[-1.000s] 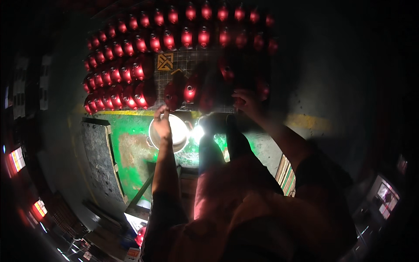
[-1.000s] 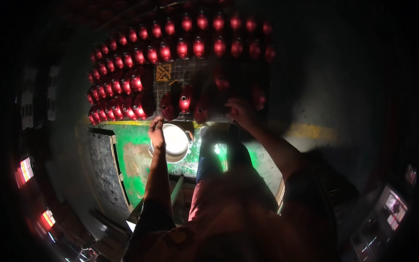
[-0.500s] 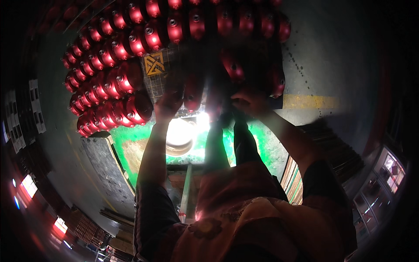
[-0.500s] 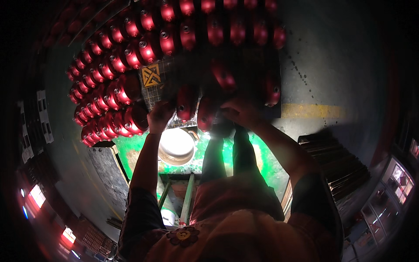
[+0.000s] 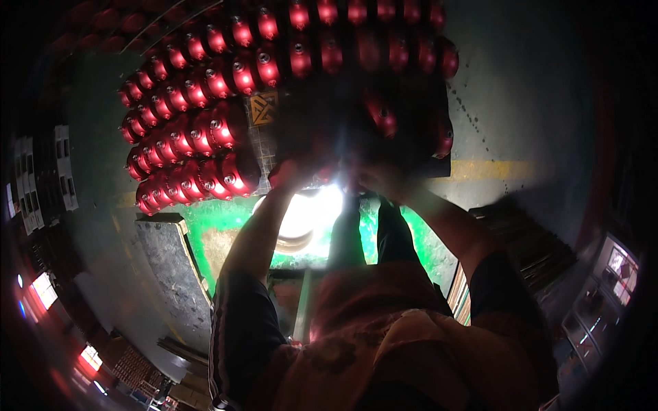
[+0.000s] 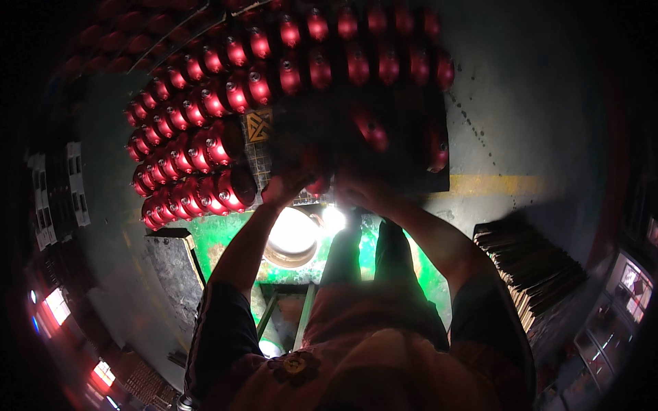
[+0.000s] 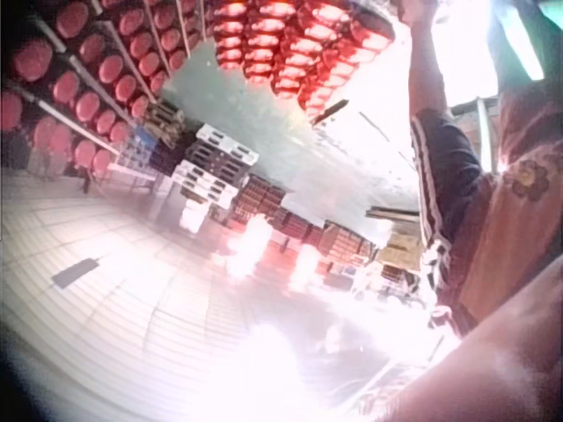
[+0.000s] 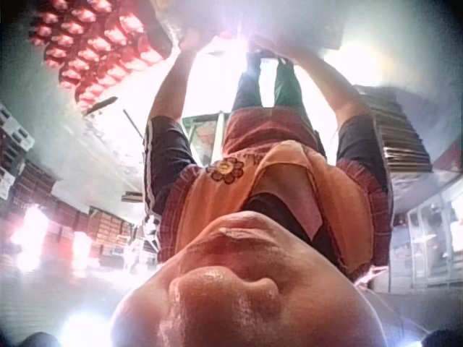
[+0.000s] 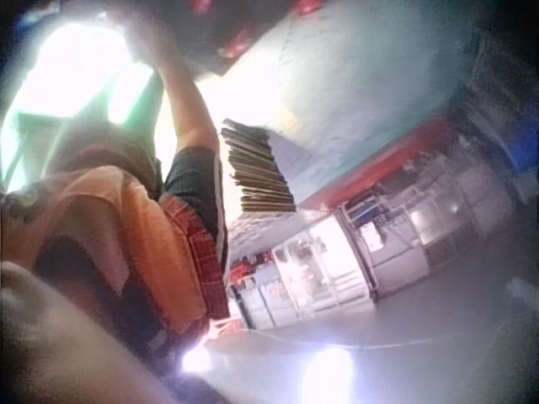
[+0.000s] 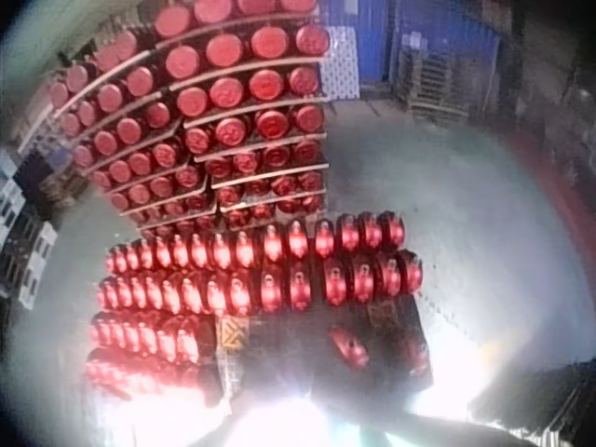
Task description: The person repeatedly picks up red cylindrical containers from a conveyor belt and places them onto a nearby rack. They also move a large black board to clear the workspace before continuing to arrange the containers.
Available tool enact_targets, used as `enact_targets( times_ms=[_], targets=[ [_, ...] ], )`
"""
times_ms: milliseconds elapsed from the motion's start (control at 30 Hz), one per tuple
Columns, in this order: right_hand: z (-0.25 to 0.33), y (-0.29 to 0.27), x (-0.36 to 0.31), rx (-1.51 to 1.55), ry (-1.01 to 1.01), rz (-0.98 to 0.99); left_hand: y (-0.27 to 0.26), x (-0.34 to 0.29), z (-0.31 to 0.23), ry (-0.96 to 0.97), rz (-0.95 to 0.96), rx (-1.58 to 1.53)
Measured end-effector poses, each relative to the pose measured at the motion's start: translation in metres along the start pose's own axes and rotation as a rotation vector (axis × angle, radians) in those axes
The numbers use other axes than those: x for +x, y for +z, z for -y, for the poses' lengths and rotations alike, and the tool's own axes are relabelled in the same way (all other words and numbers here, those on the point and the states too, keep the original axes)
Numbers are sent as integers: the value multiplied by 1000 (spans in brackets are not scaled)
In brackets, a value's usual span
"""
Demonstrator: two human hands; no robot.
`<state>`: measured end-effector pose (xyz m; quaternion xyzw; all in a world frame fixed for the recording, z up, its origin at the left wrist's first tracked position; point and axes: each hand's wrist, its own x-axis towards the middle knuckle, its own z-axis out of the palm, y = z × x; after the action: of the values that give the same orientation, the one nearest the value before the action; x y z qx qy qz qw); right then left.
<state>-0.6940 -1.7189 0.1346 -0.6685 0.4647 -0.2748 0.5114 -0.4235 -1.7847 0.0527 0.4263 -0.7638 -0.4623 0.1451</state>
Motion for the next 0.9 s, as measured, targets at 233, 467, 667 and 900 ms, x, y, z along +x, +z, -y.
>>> enact_targets(
  times_ms=[233, 467, 667, 900],
  targets=[
    [65, -12, -89, -152, -143, 42, 28, -126, -73, 64, -304, 32],
    [114, -10, -203, -176, 161, 313, 82, -293, -202, -65, -531, -127],
    [163, 39, -310, 147, -52, 478, 186, -492, -360, -455, -777, -613],
    [233, 146, -396, 66, 159, 779, 283, -683, -452, -592, -984, -251]
  ],
)
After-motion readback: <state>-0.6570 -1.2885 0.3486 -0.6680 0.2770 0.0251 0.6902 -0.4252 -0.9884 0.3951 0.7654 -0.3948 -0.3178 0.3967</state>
